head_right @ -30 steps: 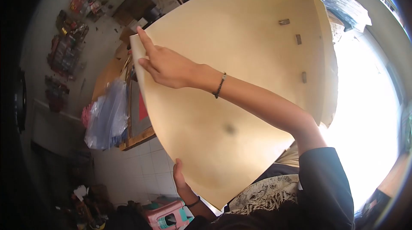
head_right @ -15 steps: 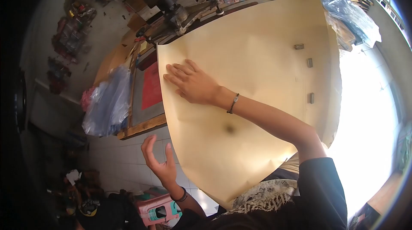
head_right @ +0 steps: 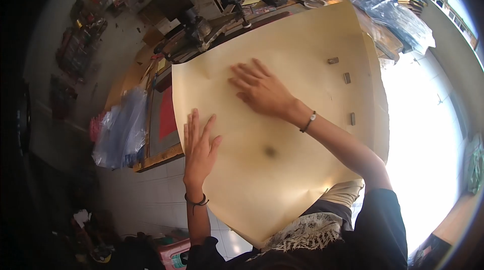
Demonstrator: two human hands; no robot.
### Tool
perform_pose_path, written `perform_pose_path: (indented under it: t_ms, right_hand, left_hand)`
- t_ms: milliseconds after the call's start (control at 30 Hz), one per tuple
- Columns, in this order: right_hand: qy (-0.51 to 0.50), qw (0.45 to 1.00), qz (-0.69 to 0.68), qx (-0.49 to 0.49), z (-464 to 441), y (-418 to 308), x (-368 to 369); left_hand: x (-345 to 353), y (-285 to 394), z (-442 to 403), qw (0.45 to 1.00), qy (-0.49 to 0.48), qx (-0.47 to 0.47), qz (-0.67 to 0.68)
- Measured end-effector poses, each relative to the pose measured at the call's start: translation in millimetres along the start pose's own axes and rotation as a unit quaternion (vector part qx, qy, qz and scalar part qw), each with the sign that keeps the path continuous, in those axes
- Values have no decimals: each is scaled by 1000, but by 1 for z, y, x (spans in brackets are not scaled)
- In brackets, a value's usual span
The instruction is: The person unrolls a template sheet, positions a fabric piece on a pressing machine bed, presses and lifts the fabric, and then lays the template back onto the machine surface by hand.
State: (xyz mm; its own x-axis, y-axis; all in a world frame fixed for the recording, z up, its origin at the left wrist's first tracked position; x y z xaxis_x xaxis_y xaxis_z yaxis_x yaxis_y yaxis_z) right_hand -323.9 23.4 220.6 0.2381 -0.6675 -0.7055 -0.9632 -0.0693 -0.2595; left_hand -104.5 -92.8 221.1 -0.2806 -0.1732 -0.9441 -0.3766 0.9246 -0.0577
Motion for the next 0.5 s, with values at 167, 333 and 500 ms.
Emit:
perform_pose_path:
  t_ms: [167, 333, 500]
  right_hand:
    - [17, 994, 66, 89, 22, 10, -25]
    - [29, 984, 113, 136, 25, 18, -35]
    - [29, 985, 100, 140, 27, 22, -38]
  left_hand:
    - [11, -1, 7, 995, 15, -44, -94]
    - [3, -11, 5, 994, -29, -59, -87]
    - [-11, -24, -5, 991, 53, -71, -96]
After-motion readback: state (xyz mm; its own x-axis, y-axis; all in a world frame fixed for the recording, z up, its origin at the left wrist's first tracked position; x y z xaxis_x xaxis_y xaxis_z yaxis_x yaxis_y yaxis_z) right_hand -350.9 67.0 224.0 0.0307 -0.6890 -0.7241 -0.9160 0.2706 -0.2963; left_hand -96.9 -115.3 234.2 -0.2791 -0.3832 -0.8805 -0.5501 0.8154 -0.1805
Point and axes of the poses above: each hand's wrist, its own z-axis away from the middle knuckle, its own x-axis out of the palm, y = z × x, the point moved 2 cm from there along -z, towards the middle knuckle, and after that the axes turned 13 degrees about -z, right-handed, at the moved point
